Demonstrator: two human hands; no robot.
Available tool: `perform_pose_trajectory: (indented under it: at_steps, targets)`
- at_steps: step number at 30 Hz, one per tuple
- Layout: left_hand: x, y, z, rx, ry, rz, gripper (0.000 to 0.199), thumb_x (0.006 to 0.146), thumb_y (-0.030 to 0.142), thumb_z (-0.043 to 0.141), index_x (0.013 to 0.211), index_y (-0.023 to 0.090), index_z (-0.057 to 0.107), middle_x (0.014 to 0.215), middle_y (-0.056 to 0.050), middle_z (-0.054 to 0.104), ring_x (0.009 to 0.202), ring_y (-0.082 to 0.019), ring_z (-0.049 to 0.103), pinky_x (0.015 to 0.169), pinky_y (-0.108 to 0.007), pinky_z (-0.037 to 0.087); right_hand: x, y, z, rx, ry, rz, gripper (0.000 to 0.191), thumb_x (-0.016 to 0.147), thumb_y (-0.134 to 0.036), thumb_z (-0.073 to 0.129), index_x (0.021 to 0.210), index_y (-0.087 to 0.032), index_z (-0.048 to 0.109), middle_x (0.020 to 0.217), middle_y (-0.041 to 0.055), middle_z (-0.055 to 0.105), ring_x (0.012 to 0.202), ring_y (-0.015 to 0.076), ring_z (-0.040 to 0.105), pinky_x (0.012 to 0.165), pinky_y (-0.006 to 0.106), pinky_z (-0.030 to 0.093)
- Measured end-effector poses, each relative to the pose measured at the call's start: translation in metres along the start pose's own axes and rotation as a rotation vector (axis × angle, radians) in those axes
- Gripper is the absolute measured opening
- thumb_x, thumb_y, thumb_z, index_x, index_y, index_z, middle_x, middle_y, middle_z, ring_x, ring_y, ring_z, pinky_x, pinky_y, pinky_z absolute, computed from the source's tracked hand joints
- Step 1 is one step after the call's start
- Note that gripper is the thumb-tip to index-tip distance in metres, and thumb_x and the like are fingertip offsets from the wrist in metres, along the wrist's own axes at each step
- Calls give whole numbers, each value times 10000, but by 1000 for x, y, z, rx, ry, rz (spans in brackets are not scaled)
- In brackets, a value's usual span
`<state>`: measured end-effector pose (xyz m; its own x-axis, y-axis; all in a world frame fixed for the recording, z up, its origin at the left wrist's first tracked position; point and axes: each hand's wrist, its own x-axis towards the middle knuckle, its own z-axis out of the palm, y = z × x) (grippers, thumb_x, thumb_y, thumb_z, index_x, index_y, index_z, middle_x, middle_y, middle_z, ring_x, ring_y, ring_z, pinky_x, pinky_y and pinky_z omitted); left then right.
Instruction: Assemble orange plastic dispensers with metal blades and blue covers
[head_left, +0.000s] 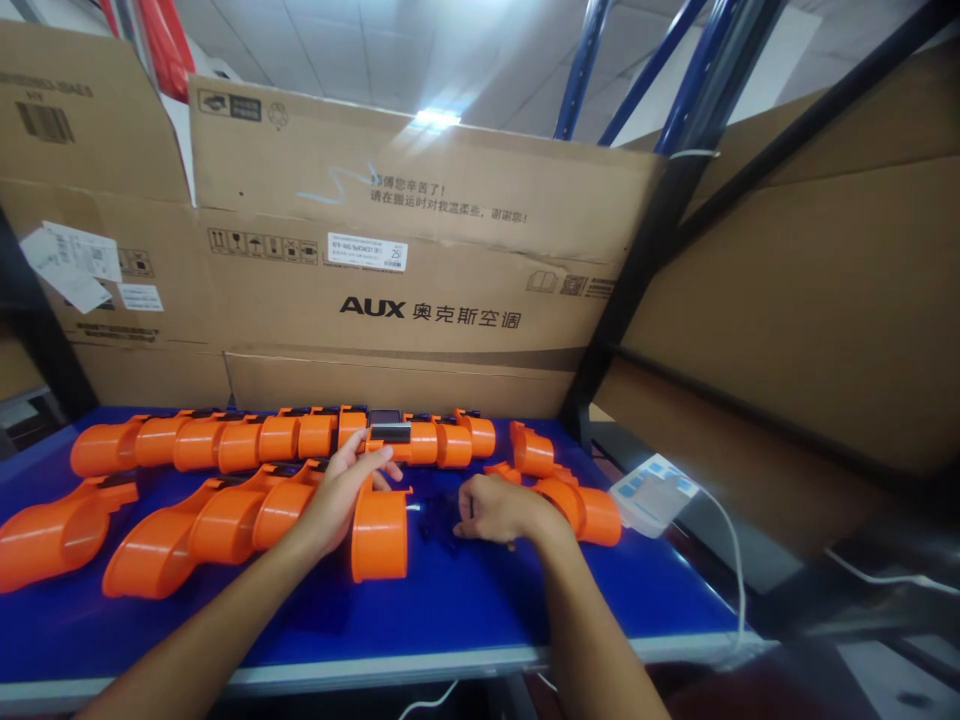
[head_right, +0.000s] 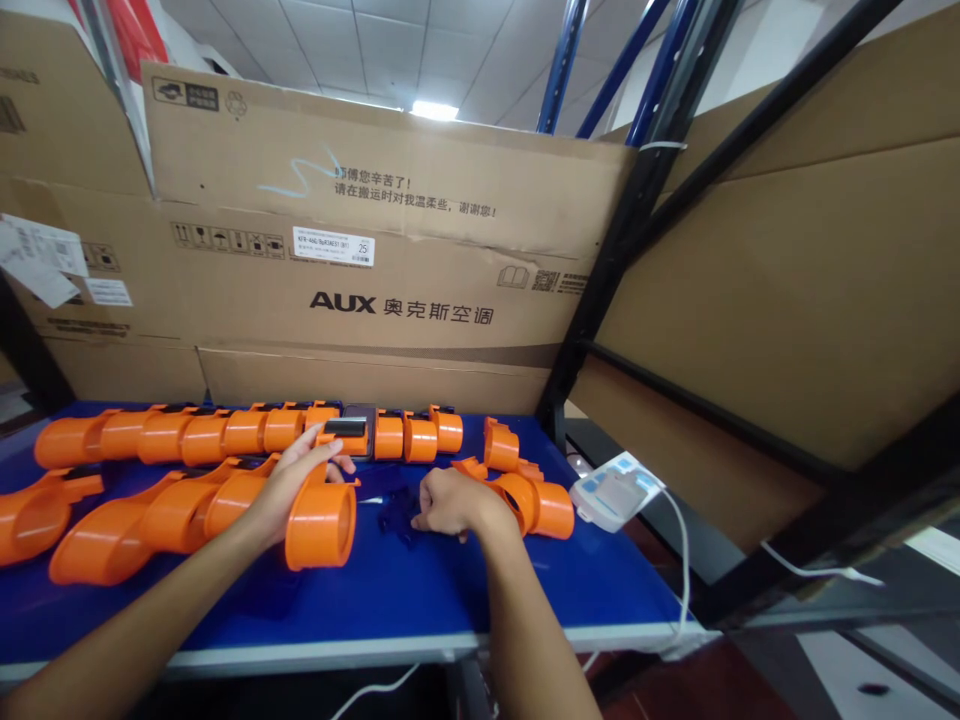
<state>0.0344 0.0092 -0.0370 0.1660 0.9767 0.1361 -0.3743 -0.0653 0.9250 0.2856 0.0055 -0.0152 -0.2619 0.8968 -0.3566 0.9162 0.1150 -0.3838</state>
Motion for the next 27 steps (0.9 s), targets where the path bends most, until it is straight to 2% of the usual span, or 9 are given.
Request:
perform_pose_trajectory:
  at_steps: [3, 6, 12, 16, 19, 23, 27]
  targets:
    - [0, 0, 1, 1, 12, -5, 472, 795, 437, 802, 1123, 194, 566, 764, -23, 727, 555, -111, 595, 566, -202, 439, 1, 1, 2, 15, -29, 4, 84, 812, -204, 709, 752, -192, 651, 556, -17, 664, 426, 137, 608, 399, 199, 420]
    - [-1, 1, 1, -1, 11, -4, 460, 796, 431, 797, 1114, 197, 560, 769, -23, 727, 555, -113, 593, 561, -203, 438, 1, 1, 0, 71, -21, -54, 91, 850, -194, 666, 763, -186, 638, 570, -11, 676, 444, 126, 623, 406, 181, 430]
    - [0, -2, 0, 33, 1, 27, 391, 808, 388, 765, 1085, 191, 570, 783, -26, 726, 557, -113, 601, 568, -208, 447, 0, -1, 1, 506, 112, -322, 151, 919, -323, 631, 879, -192, 568, 700, 14, 720, 550, 140, 698, 473, 200, 529]
    - [3, -6, -2, 62, 24, 37, 399, 814, 377, 761, 1103, 181, 567, 776, -29, 726, 570, -111, 604, 584, -207, 452, 6, -9, 2, 752, 287, -433, 294, 883, -430, 721, 941, -208, 537, 700, -25, 661, 547, 141, 688, 513, 252, 592]
    - [4, -9, -3, 79, 5, 39, 448, 828, 410, 759, 1155, 189, 548, 785, -27, 727, 553, -120, 608, 570, -220, 461, 12, -20, 5, 891, 470, -526, 354, 847, -436, 775, 1006, -228, 536, 829, -26, 631, 579, 141, 699, 496, 263, 602]
    - [4, -12, -2, 119, -44, 57, 466, 836, 453, 756, 1163, 197, 545, 755, -15, 714, 537, -142, 615, 550, -247, 487, 19, -35, 15, 1013, 631, -583, 347, 879, -447, 751, 1051, -257, 517, 859, -24, 607, 610, 167, 718, 476, 280, 607]
    - [3, -14, -1, 130, -36, 76, 474, 842, 462, 751, 1172, 190, 548, 727, -9, 708, 527, -140, 612, 547, -250, 492, 24, -45, 26, 1064, 736, -645, 329, 868, -415, 778, 1017, -258, 531, 846, -26, 594, 624, 158, 700, 548, 301, 637]
